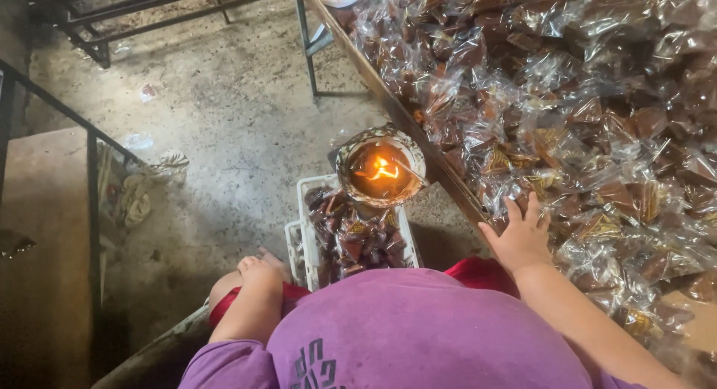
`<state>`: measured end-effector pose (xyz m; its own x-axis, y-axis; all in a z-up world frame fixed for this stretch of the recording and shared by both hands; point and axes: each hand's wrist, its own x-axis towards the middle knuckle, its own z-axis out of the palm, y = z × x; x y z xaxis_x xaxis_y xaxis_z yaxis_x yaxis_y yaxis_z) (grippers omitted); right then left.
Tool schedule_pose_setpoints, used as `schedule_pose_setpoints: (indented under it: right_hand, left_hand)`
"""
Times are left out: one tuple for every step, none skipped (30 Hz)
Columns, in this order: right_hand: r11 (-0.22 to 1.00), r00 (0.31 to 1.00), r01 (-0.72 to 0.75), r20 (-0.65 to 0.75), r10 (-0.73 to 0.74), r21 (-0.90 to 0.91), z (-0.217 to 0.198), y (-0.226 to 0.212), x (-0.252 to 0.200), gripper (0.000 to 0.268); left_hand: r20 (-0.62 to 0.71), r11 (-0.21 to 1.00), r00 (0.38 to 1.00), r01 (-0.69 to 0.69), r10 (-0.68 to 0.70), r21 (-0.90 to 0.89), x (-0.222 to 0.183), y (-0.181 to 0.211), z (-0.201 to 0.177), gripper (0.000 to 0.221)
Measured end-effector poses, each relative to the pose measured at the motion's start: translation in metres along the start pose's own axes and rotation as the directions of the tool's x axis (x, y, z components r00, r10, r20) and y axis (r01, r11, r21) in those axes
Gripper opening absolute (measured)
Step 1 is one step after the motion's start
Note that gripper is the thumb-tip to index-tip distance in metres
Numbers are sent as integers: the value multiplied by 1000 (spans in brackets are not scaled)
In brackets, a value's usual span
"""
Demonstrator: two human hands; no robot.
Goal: Sealing plastic bread bags by folding the open ends and passing them over a flame to heat-seal the plastic.
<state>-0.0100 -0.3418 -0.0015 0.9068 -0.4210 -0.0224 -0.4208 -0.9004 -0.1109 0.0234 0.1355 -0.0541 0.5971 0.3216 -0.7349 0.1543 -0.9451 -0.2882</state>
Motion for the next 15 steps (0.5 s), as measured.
schedule_pose_setpoints:
  right_hand:
    - [1000,1000,-3,8,3,-13,1,0,1,88]
    - [1000,1000,-6,15,6,-25,2,0,3,88]
    - [1000,1000,-13,15,13,-25,5,1,1,88]
    - [1000,1000,8,-19,-8,-30,9,2,0,85]
    - [999,998,27,-60,-30,-38,11,4,3,83]
    - [999,997,20,-67,-22,-38,6,1,4,83]
    - [999,1000,1,-26,-2,-41,3,-1,2,84]
    - [999,1000,-18,14,19,-44,0,-4,1,85]
    - [998,999,-28,17,29,-48,0,-4,1,85]
    - [998,999,-27,19,28,-49,1,-5,1,85]
    - [998,999,-22,21,23,-51,1,-5,2,84]
    - [998,999,-28,25,30,-56,-1,-6,1,84]
    - [998,999,-31,25,33,-61,-2,-7,1,84]
    - [997,999,-34,26,36,-66,-3,-9,0,83]
    - [997,999,-35,24,36,-67,-3,-9,0,83]
  left_hand:
    - [17,998,1000,25,-26,58,22,4,9,58]
    - [32,992,998,49,-53,116,45,8,18,58]
    - [29,992,998,45,-49,121,44,6,17,58]
    - [-17,987,999,33,-31,154,43,5,17,55]
    - [-68,983,998,20,-8,184,44,6,13,53]
    - [-75,982,997,15,-1,187,136,29,45,53]
    - [0,988,1000,25,-26,-153,210,36,91,108]
    - [81,879,996,61,-25,-472,269,32,138,178]
    - [84,883,996,55,-18,-466,249,29,117,178]
    - [155,988,988,42,-19,-146,228,26,95,154]
    - [222,983,974,3,-45,186,207,22,75,132]
    - [227,982,973,-4,-40,190,204,21,80,132]
    - [-9,996,999,39,-39,80,199,19,85,93]
    - [-242,998,968,54,-62,-39,194,15,90,66]
    - [-243,998,968,52,-61,-40,213,17,98,66]
